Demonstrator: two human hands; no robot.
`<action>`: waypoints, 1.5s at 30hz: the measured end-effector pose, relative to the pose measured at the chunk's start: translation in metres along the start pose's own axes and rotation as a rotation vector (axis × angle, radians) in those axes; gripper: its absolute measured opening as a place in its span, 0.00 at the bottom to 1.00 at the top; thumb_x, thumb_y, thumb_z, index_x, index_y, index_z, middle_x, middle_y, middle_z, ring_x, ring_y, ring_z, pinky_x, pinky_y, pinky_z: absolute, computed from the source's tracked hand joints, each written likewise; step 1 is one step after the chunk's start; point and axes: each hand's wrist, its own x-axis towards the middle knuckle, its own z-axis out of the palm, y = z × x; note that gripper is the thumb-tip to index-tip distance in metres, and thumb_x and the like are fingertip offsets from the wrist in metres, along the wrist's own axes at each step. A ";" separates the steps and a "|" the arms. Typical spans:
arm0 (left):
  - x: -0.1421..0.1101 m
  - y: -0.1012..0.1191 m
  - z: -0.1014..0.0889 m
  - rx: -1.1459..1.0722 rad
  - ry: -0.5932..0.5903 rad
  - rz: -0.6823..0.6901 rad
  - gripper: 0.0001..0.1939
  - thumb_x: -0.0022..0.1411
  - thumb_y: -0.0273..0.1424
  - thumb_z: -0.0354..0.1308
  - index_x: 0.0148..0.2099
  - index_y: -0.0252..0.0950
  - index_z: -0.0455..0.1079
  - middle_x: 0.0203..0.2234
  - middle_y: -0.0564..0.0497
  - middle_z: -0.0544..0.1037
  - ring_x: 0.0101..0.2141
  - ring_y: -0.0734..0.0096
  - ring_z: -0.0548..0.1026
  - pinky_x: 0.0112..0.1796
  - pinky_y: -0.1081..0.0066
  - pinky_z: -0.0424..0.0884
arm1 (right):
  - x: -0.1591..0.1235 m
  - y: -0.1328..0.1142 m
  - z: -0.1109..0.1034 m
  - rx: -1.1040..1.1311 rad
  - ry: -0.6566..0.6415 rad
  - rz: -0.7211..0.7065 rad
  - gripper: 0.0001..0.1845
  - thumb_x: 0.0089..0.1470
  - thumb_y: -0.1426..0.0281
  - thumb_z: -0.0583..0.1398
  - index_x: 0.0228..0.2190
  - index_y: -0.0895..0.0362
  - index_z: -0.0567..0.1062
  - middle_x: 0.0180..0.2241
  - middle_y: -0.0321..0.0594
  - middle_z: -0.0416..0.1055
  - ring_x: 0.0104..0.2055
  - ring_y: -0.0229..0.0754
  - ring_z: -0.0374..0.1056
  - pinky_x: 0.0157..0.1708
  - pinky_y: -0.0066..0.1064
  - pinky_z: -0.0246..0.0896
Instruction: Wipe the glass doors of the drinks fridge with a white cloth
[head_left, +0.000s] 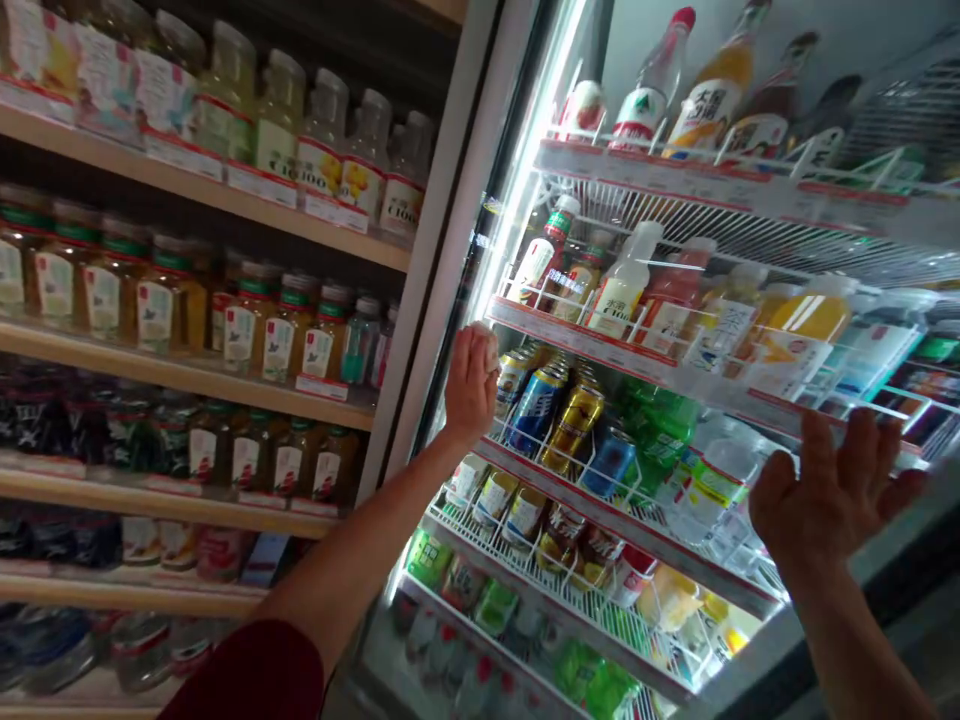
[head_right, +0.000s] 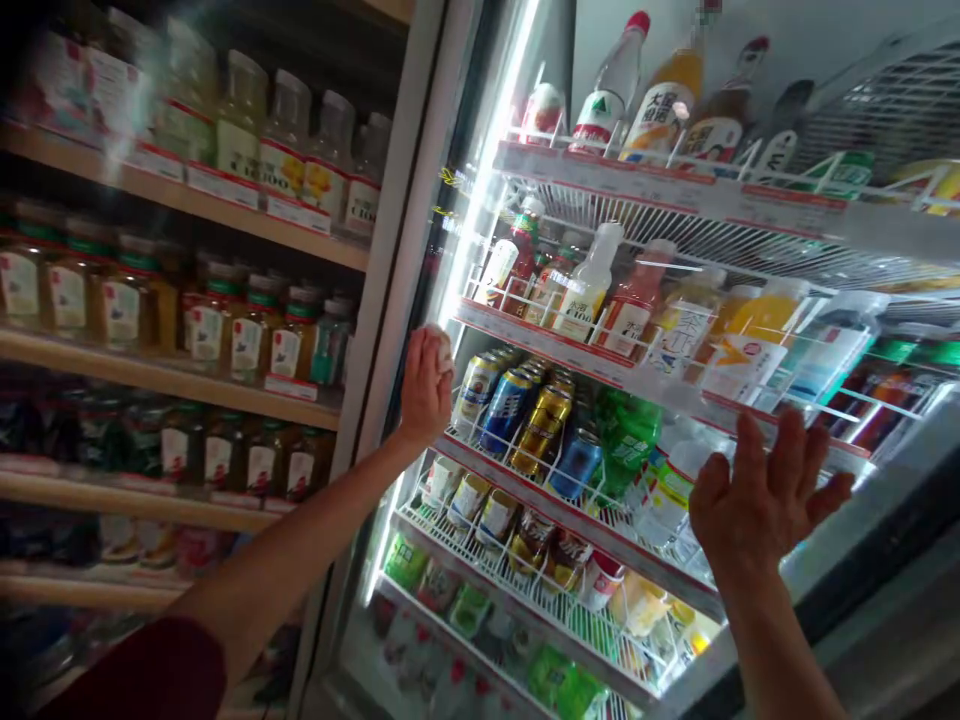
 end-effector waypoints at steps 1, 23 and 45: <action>-0.001 -0.001 -0.001 -0.023 -0.007 0.039 0.30 0.63 0.27 0.42 0.65 0.33 0.36 0.64 0.42 0.43 0.62 0.59 0.43 0.59 0.56 0.55 | -0.002 -0.002 0.001 -0.001 0.007 0.012 0.31 0.50 0.73 0.52 0.57 0.52 0.59 0.63 0.42 0.47 0.65 0.50 0.39 0.61 0.53 0.29; 0.085 0.020 0.031 -0.151 0.006 0.182 0.33 0.62 0.23 0.42 0.65 0.43 0.35 0.64 0.50 0.45 0.62 0.60 0.46 0.59 0.55 0.55 | -0.009 0.016 0.019 -0.125 0.178 -0.112 0.27 0.53 0.69 0.51 0.56 0.51 0.60 0.60 0.46 0.54 0.61 0.54 0.50 0.58 0.53 0.40; 0.199 0.030 0.069 -0.189 0.131 0.099 0.27 0.64 0.25 0.39 0.64 0.39 0.41 0.63 0.48 0.49 0.62 0.58 0.43 0.59 0.49 0.53 | 0.065 0.023 0.011 -0.174 0.213 -0.099 0.25 0.56 0.67 0.49 0.55 0.58 0.61 0.61 0.50 0.51 0.63 0.52 0.45 0.58 0.52 0.38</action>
